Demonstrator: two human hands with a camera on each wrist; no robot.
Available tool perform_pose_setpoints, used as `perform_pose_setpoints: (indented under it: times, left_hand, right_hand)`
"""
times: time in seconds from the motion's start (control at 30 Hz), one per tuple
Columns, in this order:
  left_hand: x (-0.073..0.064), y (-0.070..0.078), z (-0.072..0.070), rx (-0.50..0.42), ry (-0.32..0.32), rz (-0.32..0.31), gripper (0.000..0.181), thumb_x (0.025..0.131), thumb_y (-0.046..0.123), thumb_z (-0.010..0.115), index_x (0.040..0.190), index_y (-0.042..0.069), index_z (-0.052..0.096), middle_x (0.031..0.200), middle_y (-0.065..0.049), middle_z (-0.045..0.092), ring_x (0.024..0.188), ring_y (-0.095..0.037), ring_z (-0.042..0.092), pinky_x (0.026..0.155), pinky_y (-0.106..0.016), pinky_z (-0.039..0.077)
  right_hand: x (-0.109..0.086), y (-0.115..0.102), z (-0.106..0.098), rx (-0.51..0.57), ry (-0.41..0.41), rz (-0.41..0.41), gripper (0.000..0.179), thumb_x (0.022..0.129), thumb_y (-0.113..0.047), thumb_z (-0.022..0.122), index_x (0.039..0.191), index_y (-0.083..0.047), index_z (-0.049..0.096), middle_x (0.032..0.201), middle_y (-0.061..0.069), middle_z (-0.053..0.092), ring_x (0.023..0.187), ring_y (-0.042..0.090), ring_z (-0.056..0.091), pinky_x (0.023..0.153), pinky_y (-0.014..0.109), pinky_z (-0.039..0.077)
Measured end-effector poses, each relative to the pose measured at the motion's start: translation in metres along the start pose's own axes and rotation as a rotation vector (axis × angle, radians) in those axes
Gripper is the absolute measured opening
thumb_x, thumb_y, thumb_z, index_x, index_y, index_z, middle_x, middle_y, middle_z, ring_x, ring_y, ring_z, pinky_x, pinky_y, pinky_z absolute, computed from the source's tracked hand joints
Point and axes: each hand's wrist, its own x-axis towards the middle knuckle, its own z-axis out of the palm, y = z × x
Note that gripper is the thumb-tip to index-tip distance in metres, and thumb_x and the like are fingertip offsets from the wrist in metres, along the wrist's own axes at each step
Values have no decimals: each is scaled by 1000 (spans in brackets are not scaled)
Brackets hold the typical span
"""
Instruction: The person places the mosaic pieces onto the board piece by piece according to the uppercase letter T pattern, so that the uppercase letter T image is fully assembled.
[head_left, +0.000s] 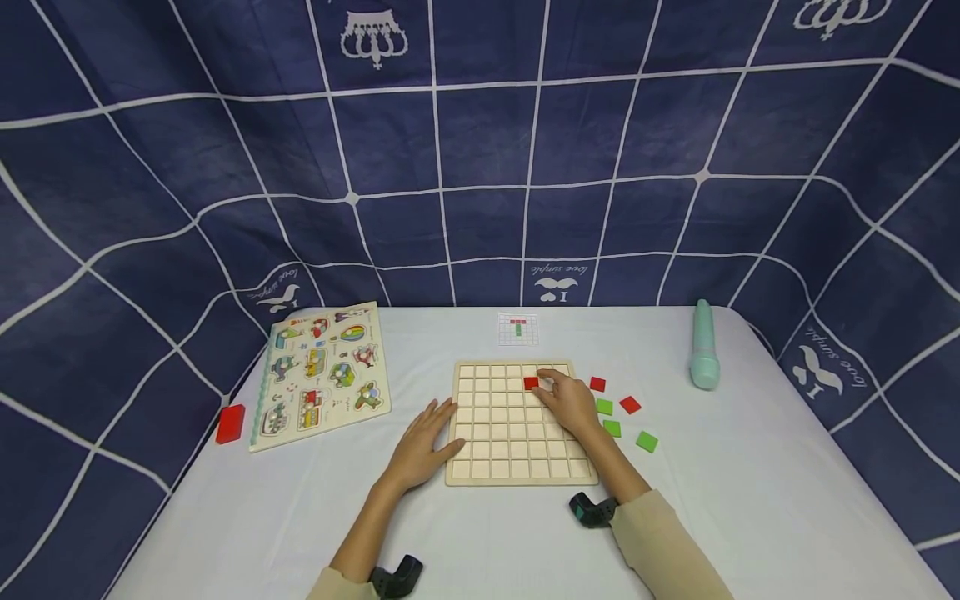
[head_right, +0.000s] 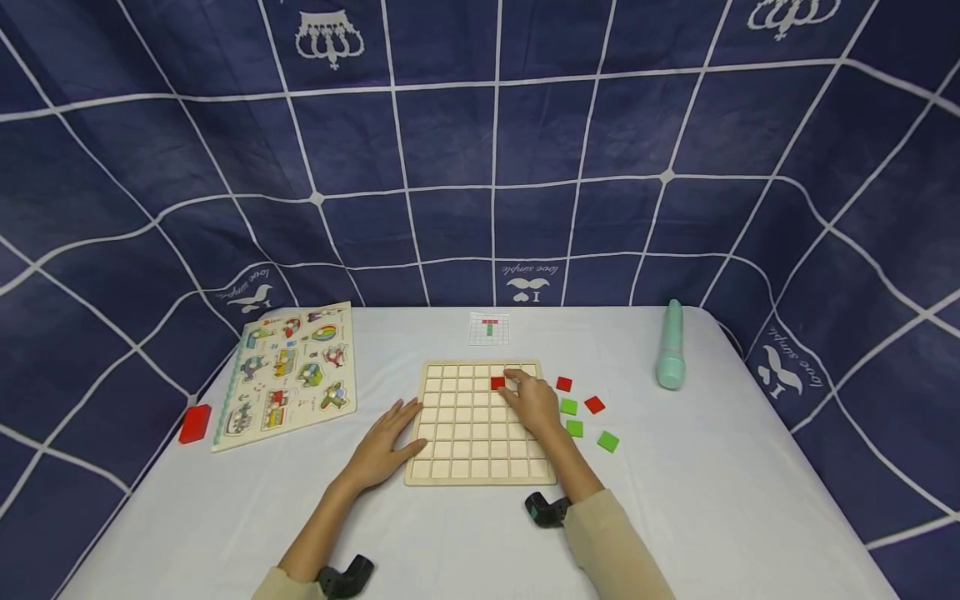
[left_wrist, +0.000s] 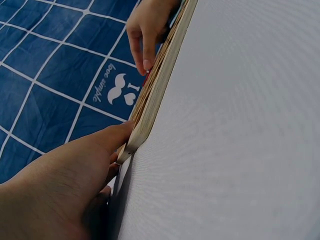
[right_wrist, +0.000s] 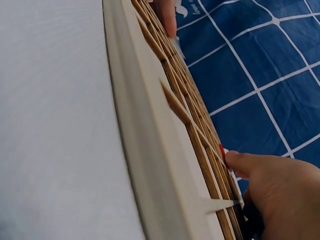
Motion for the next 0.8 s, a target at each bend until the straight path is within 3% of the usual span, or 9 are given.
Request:
perform_pose_setpoints:
  times: [0.37,0.6,0.8]
  left_hand:
    - [0,2,-1,-10,-2,2,64,88,39,59,141,9,39,147,-5,33,137,-30,19,109,-50,16]
    - [0,0,0,3,4,20,64,89,40,58,140,8,39,146,-6,34,137,-30,20,108,-50,18]
    - [1,0,0,10,-9,-17,64,89,41,57,142,10,38,147,-3,32,138,-27,18,109,-49,16]
  right_hand:
    - [-8,14,-16,77,37,-45,34,82,-28,71,111,-10,67,47,-6,33,43,8,26,38,24,23]
    - [-16,42,-42,34,101,-37,36,81,-28,71,111,-7,67,47,-7,35,41,7,29,37,24,25]
    - [-20,64,-61,-9,178,-5,33,79,-23,74,107,-7,68,45,-6,35,39,9,30,36,26,25]
